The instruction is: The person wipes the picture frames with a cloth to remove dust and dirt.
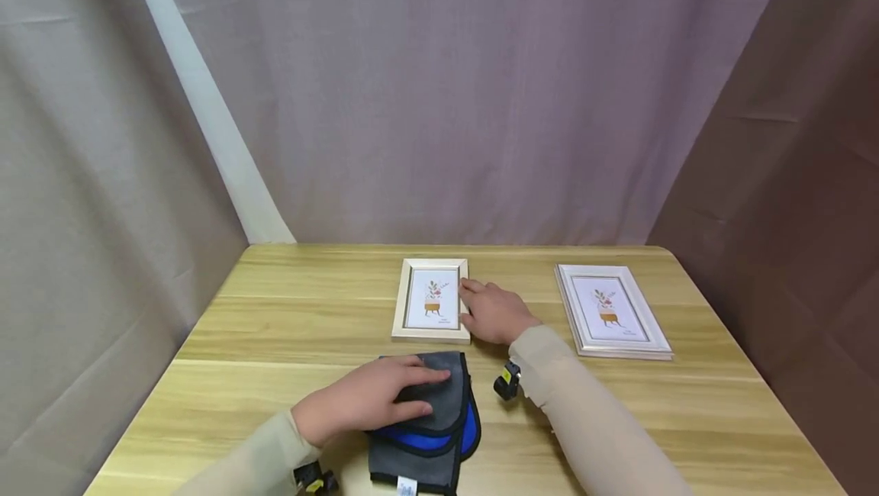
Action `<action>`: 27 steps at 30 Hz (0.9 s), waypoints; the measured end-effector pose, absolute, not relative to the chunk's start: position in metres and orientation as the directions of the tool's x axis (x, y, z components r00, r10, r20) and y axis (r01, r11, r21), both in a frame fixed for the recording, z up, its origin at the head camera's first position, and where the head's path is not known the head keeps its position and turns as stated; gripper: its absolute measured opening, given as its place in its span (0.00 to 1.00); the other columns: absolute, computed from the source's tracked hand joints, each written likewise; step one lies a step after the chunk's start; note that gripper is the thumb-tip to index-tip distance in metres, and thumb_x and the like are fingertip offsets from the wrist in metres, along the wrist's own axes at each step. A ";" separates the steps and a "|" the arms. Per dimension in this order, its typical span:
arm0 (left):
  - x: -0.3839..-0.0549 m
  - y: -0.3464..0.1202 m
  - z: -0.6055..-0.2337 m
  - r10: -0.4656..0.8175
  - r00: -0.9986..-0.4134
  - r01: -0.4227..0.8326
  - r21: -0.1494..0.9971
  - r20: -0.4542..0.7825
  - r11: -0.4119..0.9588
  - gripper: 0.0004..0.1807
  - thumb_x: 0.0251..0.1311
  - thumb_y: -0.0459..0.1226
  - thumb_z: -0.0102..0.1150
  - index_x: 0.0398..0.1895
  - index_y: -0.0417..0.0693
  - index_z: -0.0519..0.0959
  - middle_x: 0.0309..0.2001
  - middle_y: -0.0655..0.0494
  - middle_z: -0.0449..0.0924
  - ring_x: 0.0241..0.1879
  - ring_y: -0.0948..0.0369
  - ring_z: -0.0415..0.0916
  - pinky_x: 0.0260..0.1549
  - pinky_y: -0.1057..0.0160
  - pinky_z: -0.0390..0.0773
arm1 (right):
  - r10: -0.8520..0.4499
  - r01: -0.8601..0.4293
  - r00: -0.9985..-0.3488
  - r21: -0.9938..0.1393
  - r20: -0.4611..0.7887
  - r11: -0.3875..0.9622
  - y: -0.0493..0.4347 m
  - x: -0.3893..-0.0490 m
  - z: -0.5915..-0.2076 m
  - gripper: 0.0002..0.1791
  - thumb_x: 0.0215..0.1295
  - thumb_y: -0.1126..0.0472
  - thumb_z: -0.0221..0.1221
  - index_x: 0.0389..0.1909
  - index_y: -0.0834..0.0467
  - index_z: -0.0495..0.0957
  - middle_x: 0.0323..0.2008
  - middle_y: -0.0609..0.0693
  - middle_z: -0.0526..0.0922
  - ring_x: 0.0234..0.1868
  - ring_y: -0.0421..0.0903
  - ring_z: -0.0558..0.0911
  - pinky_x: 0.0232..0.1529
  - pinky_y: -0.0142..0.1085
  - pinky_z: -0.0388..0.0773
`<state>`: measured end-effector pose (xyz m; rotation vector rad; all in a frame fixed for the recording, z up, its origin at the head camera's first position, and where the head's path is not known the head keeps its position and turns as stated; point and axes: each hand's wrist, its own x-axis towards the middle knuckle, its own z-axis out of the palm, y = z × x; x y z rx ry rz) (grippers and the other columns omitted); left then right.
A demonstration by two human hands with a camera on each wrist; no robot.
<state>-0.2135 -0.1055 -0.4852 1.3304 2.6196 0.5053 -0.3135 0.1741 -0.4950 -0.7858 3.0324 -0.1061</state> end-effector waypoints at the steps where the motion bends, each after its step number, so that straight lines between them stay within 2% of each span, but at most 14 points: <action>1: -0.216 -0.107 -0.485 0.797 -0.603 0.737 0.402 0.028 0.543 0.28 0.80 0.53 0.63 0.79 0.63 0.78 0.60 0.62 0.84 0.54 0.67 0.81 0.54 0.63 0.81 | -0.490 -0.491 -0.871 -0.071 0.027 0.868 0.175 -0.312 -0.494 0.34 0.85 0.48 0.57 0.82 0.62 0.69 0.82 0.61 0.66 0.76 0.68 0.73 0.72 0.62 0.72; 4: -0.224 -0.114 -0.488 0.757 -0.643 0.701 0.487 0.115 0.521 0.23 0.80 0.48 0.64 0.73 0.55 0.83 0.51 0.64 0.87 0.45 0.70 0.82 0.47 0.66 0.81 | -0.503 -0.511 -0.859 -0.086 0.096 0.855 0.178 -0.303 -0.492 0.31 0.83 0.49 0.60 0.78 0.61 0.75 0.79 0.62 0.71 0.74 0.67 0.75 0.70 0.63 0.74; 7: -0.230 -0.123 -0.491 0.686 -0.704 0.655 0.541 0.185 0.527 0.19 0.80 0.43 0.65 0.68 0.49 0.87 0.41 0.66 0.85 0.38 0.70 0.79 0.41 0.66 0.80 | -0.511 -0.526 -0.846 -0.084 0.151 0.846 0.181 -0.293 -0.486 0.28 0.82 0.49 0.62 0.75 0.59 0.79 0.75 0.61 0.77 0.71 0.65 0.79 0.66 0.62 0.78; 10: -0.240 -0.132 -0.494 0.621 -0.755 0.614 0.559 0.210 0.558 0.17 0.80 0.42 0.65 0.65 0.48 0.88 0.34 0.68 0.80 0.32 0.68 0.75 0.36 0.64 0.78 | -0.518 -0.539 -0.834 -0.075 0.191 0.839 0.187 -0.281 -0.479 0.26 0.82 0.49 0.63 0.72 0.57 0.82 0.70 0.58 0.81 0.64 0.61 0.84 0.58 0.59 0.84; 12: -0.247 -0.138 -0.495 0.582 -0.783 0.591 0.555 0.221 0.585 0.17 0.80 0.43 0.65 0.64 0.47 0.88 0.33 0.67 0.79 0.31 0.67 0.74 0.34 0.63 0.78 | -0.520 -0.544 -0.827 -0.069 0.213 0.836 0.190 -0.270 -0.472 0.25 0.80 0.50 0.65 0.71 0.56 0.83 0.65 0.56 0.84 0.57 0.56 0.88 0.49 0.56 0.87; 16: -0.262 -0.145 -0.497 0.524 -0.815 0.567 0.527 0.248 0.634 0.18 0.79 0.44 0.66 0.64 0.47 0.87 0.36 0.64 0.81 0.31 0.67 0.74 0.34 0.62 0.78 | -0.517 -0.550 -0.820 -0.087 0.245 0.831 0.195 -0.242 -0.461 0.21 0.77 0.50 0.69 0.65 0.54 0.88 0.54 0.50 0.89 0.42 0.45 0.89 0.38 0.48 0.87; 20: -0.279 -0.146 -0.498 0.497 -0.829 0.554 0.494 0.257 0.669 0.20 0.79 0.44 0.66 0.68 0.47 0.85 0.45 0.55 0.84 0.32 0.65 0.76 0.36 0.58 0.80 | -0.566 -0.597 -0.795 -0.122 0.218 0.793 0.184 -0.213 -0.458 0.19 0.76 0.48 0.70 0.62 0.52 0.90 0.47 0.45 0.90 0.29 0.32 0.80 0.31 0.39 0.82; 22: -0.286 -0.145 -0.498 0.503 -0.828 0.556 0.474 0.247 0.683 0.22 0.80 0.45 0.65 0.71 0.47 0.84 0.50 0.51 0.84 0.36 0.62 0.78 0.40 0.55 0.82 | -0.600 -0.628 -0.775 -0.126 0.199 0.768 0.176 -0.200 -0.459 0.19 0.76 0.47 0.70 0.61 0.50 0.90 0.45 0.43 0.89 0.28 0.30 0.78 0.30 0.38 0.81; 25: -0.294 -0.140 -0.498 0.523 -0.825 0.559 0.443 0.214 0.701 0.25 0.81 0.47 0.64 0.74 0.48 0.81 0.57 0.48 0.84 0.48 0.54 0.82 0.53 0.49 0.83 | -0.658 -0.682 -0.726 -0.093 0.198 0.725 0.161 -0.184 -0.460 0.18 0.76 0.45 0.70 0.59 0.49 0.91 0.45 0.43 0.88 0.34 0.34 0.83 0.35 0.41 0.85; 27: -0.297 -0.136 -0.498 0.541 -0.819 0.568 0.414 0.193 0.711 0.27 0.81 0.48 0.64 0.76 0.49 0.80 0.61 0.46 0.83 0.58 0.49 0.81 0.61 0.45 0.80 | -0.680 -0.703 -0.701 -0.048 0.212 0.710 0.151 -0.177 -0.462 0.18 0.76 0.44 0.70 0.58 0.49 0.91 0.45 0.42 0.87 0.38 0.37 0.86 0.38 0.42 0.86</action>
